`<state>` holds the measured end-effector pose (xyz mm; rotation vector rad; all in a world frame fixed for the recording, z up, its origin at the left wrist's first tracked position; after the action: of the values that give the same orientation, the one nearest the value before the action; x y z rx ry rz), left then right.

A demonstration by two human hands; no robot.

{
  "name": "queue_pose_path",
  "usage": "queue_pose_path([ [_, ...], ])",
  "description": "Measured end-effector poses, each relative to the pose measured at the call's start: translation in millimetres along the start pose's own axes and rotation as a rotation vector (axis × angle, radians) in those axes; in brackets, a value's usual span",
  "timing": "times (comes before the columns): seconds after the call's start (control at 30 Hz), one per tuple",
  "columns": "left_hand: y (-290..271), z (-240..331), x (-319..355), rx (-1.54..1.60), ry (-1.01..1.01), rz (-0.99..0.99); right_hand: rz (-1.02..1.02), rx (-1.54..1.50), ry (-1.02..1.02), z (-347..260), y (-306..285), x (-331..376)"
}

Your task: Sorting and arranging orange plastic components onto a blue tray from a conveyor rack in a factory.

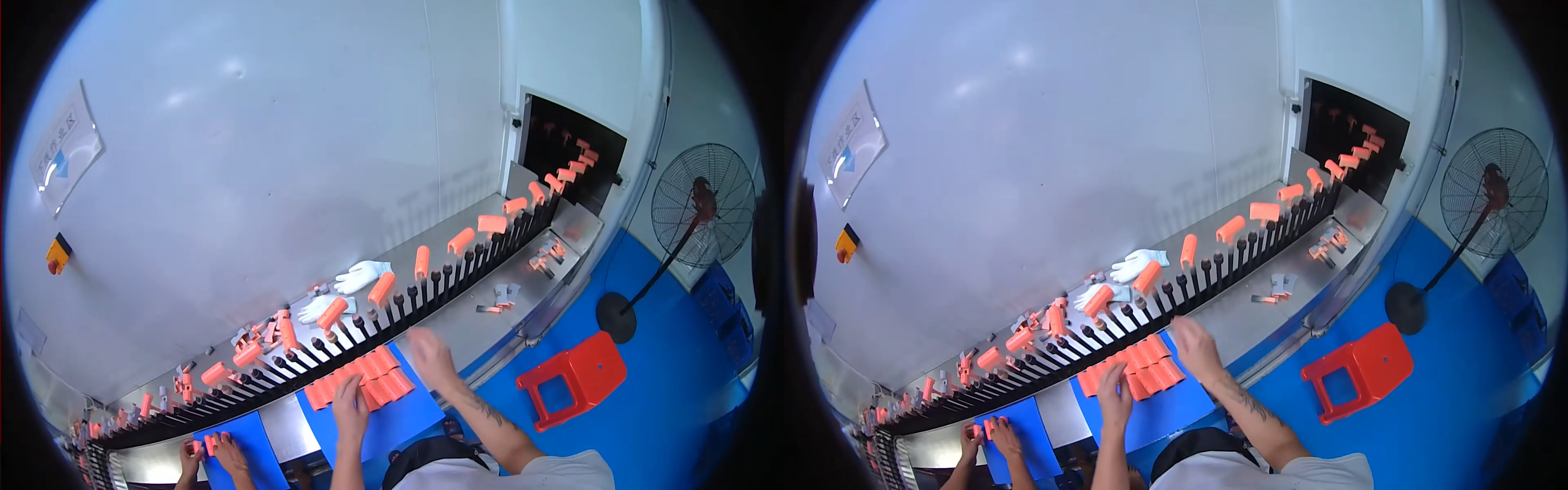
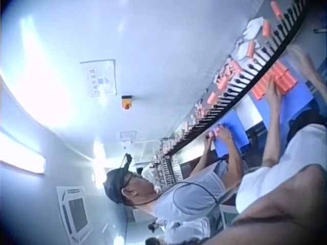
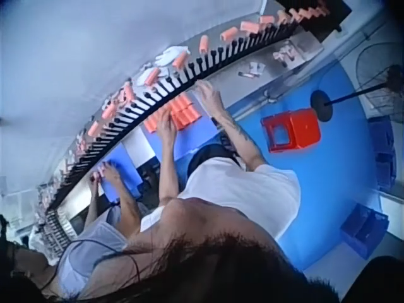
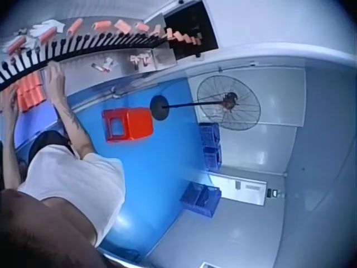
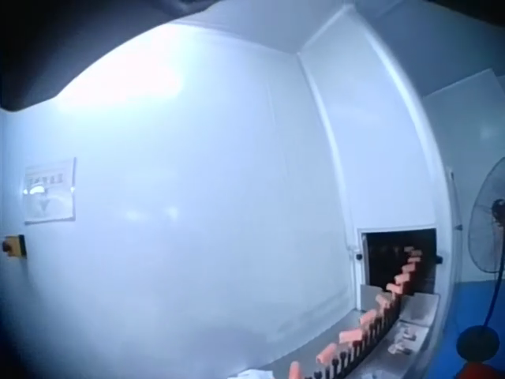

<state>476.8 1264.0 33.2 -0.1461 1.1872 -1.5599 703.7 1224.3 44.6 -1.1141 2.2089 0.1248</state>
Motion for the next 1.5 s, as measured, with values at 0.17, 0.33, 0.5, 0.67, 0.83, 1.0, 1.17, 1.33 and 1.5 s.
queue_pose_path([
  [0.17,-33.5,52.9,-128.0,-0.457,0.776,-0.137,0.144,0.083,0.023,0.2,-13.8,-112.2],
  [0.33,-38.7,22.5,-164.7,-0.738,0.767,-0.373,-0.592,0.418,-0.255,2.9,0.4,-138.8],
  [0.5,-63.4,8.8,-154.8,-0.591,0.217,-0.459,-0.595,0.438,-0.180,-27.4,33.7,-131.2],
  [0.67,-56.5,-10.3,-155.9,-0.716,0.202,-0.241,-0.510,0.475,-0.024,-33.8,80.7,-132.6],
  [0.83,-116.6,-108.0,-149.2,-0.159,-0.399,-0.201,-0.550,0.129,0.407,-42.3,108.5,-157.4],
  [1.0,-172.1,-86.0,-49.0,0.065,-0.309,0.071,-0.383,-0.324,0.271,-70.9,71.7,-75.0],
  [1.17,-83.4,-76.6,95.9,-0.236,-0.138,-0.506,-0.663,-0.272,0.397,-31.1,100.3,139.1],
  [1.33,-42.0,-96.3,117.9,-0.349,-0.060,-0.288,-0.586,-0.053,0.103,-29.2,116.7,162.4],
  [1.5,-23.5,-93.3,161.9,0.012,-0.482,-0.183,-0.826,0.007,-0.054,-30.4,108.0,187.2],
])
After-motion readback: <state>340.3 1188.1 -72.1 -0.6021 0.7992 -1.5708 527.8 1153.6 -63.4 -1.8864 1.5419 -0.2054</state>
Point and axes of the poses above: each hand's wrist, its own x-axis away from the middle knuckle, its own y-axis out of the palm, z = x × y, the point moved 2 cm from there along -x, towards the middle knuckle, and after that the axes turned 15 degrees about -x, right-handed, at the moved point
